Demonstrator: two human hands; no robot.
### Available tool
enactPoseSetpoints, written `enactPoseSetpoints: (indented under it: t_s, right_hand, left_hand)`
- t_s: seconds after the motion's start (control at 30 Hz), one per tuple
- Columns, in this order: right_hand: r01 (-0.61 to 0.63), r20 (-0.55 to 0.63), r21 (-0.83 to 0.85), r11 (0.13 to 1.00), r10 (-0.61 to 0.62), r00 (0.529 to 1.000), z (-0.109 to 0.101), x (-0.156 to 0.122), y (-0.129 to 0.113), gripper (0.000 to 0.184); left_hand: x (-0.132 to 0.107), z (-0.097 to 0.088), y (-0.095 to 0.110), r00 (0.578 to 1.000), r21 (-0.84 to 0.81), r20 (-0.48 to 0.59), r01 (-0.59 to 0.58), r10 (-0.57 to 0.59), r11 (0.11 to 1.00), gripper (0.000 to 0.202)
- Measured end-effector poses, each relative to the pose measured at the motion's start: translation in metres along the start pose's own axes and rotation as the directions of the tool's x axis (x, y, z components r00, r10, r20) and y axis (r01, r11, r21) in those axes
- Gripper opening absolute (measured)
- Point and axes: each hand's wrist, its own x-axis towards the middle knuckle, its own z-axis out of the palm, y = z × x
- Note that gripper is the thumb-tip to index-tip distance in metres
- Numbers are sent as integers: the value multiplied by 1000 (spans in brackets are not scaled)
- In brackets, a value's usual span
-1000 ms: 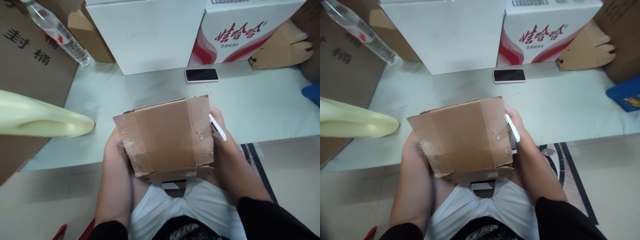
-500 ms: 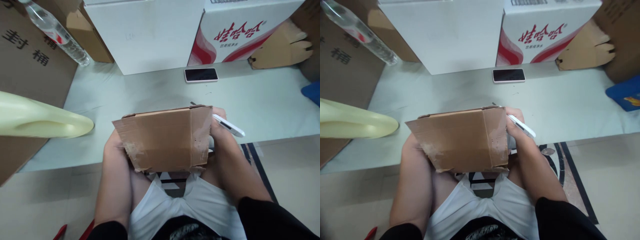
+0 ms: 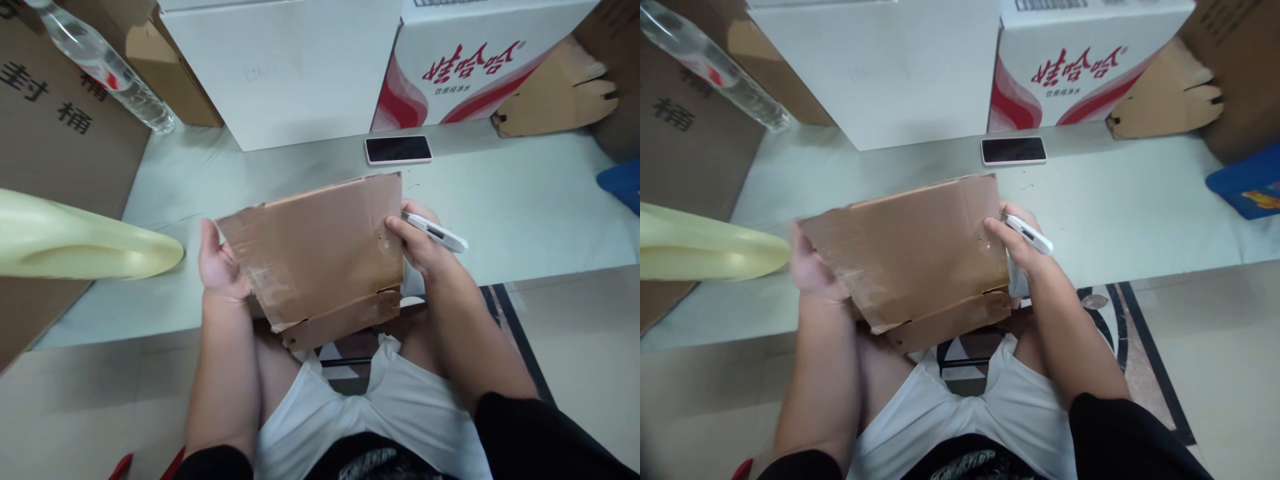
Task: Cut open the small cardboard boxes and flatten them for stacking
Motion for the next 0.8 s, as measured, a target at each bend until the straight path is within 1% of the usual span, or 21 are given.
enactPoseSetpoints:
  t_s: [0.03,0.1,0.13,0.17,0.2,0.27,0.33,0.37,0.4,0.43,0.5,0.57,0.6,0.67,0.73,0.77,0.8]
  right_hand:
    - [1,-44,12,1000,-1,999,2,1,0,35]
    - [10,-113,27,1000,-7,994,5,2,-1,38]
    - [7,-128,41,999,-2,992,5,3,-2,41]
    - [-3,-133,65,998,11,991,4,4,-4,44]
    - [-15,-136,97,995,28,990,1,6,-6,49]
    - [-28,-173,165,986,57,983,-8,10,-10,56]
    - [0,-249,205,979,52,967,-18,13,-12,59]
    - [13,-268,209,978,45,962,-22,14,-13,58]
    - [12,-257,208,978,43,965,-23,14,-12,59]
    - [-3,-217,208,978,49,975,-22,14,-12,61]
    - [-52,-81,212,976,70,994,-13,11,-10,69]
    - [-80,28,226,971,76,997,4,7,-7,74]
    - [-82,45,234,969,74,996,13,5,-7,71]
    - [-83,7,244,966,84,996,29,1,-7,60]
    - [-83,-69,251,964,103,992,35,-3,-12,53]
    - [-75,-111,258,963,106,988,33,-5,-17,51]
    - [-58,-156,261,964,101,983,27,-8,-22,49]
  left_hand:
    - [0,-2,-2,1000,25,13,21,-22,999,63]
    - [-2,-6,-6,997,124,26,70,-74,990,59]
    - [-3,-7,-7,996,172,24,83,-88,982,57]
    - [-3,-8,-8,997,199,17,72,-77,977,55]
    - [-2,-8,-8,999,196,6,33,-35,980,51]
    - [2,-8,-6,992,102,-41,-112,116,988,39]
    - [10,-6,-2,952,-34,-161,-268,259,963,26]
    - [14,-3,0,926,-93,-239,-322,292,942,21]
    - [18,0,2,902,-140,-313,-353,297,925,20]
    - [21,4,3,886,-177,-368,-364,282,914,23]
    - [27,13,5,877,-224,-416,-357,242,907,29]
    - [30,21,4,887,-246,-415,-325,204,913,30]
    - [31,24,2,895,-252,-410,-298,178,921,30]
    - [33,28,-1,903,-253,-408,-255,136,933,29]
    - [33,28,-5,917,-237,-380,-226,124,945,24]
    - [32,28,-6,936,-222,-326,-214,134,951,20]
    - [31,27,-7,960,-203,-243,-193,141,960,15]
